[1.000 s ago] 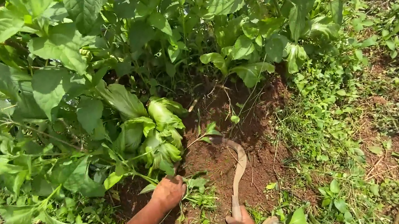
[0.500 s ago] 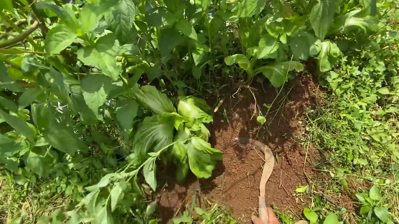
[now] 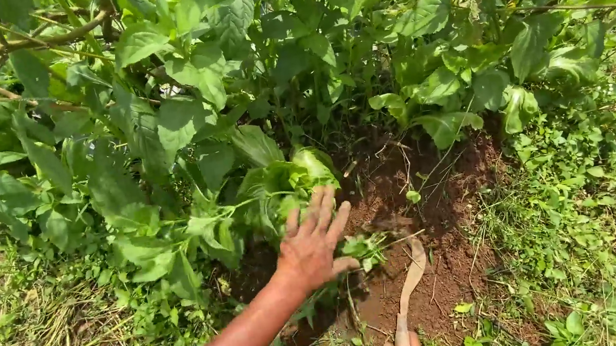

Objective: Manual weeding in a field using a sickle to cut stems and hands to pull roots.

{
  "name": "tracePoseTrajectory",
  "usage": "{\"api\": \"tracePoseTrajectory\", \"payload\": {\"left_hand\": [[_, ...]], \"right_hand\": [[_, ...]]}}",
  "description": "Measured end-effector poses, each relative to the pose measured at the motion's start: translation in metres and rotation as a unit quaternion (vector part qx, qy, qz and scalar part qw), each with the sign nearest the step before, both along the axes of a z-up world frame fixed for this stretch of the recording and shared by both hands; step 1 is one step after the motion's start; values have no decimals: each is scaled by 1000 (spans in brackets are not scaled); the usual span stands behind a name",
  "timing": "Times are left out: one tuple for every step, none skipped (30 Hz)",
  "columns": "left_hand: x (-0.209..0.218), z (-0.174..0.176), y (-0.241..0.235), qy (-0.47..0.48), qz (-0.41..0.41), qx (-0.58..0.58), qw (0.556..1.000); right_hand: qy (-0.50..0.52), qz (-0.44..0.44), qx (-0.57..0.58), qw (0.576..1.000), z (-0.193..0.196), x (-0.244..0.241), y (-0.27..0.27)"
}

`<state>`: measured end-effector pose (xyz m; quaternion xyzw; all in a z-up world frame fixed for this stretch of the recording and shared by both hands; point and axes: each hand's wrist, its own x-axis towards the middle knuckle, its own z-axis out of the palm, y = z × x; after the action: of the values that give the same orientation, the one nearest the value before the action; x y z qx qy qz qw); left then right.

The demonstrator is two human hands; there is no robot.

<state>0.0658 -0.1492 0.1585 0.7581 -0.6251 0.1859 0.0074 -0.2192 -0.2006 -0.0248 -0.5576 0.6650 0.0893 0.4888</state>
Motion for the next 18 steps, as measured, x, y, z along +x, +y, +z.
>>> {"api": "tracePoseTrajectory", "payload": {"left_hand": [[5,5,-3,17,95,109,989],[12,11,-6,33,188,216,958],[12,4,2,33,187,216,958],[11,-2,12,56,197,185,961],[11,-9,21,78,207,154,963],[10,-12,24,79,208,154,963],[10,-16,27,56,235,195,951],[7,-21,31,35,260,237,935],[10,-19,32,38,261,240,934],[14,-16,32,105,270,255,922],[19,-13,32,172,278,269,906],[14,-23,36,173,279,269,906],[9,-34,41,141,248,270,920],[6,-44,44,107,219,267,932],[-2,-62,49,108,221,263,933],[-8,-81,52,117,233,267,928],[-13,-101,54,126,245,271,922],[-15,-104,51,134,242,277,920]], "right_hand": [[-11,-4,6,1000,1,-1,-1],[-23,-10,14,1000,2,0,-1],[-23,-11,14,1000,-3,-3,-2],[-28,2,13,1000,-10,-5,-3],[-34,15,12,999,-16,-8,-3],[-34,16,13,999,-6,-4,-2],[-49,-4,23,999,5,1,-1],[-61,-25,34,997,16,2,3],[-58,-24,36,997,17,0,3],[-50,-12,33,998,19,1,3],[-42,-1,30,999,21,1,3],[-40,-1,29,999,36,4,6],[-74,-26,39,996,52,7,9],[-109,-49,47,992,67,13,9],[-110,-46,43,992,51,7,8],[-91,-20,1,996,33,3,7],[-72,6,-41,997,15,0,4],[-63,5,-37,997,22,7,1]]}}
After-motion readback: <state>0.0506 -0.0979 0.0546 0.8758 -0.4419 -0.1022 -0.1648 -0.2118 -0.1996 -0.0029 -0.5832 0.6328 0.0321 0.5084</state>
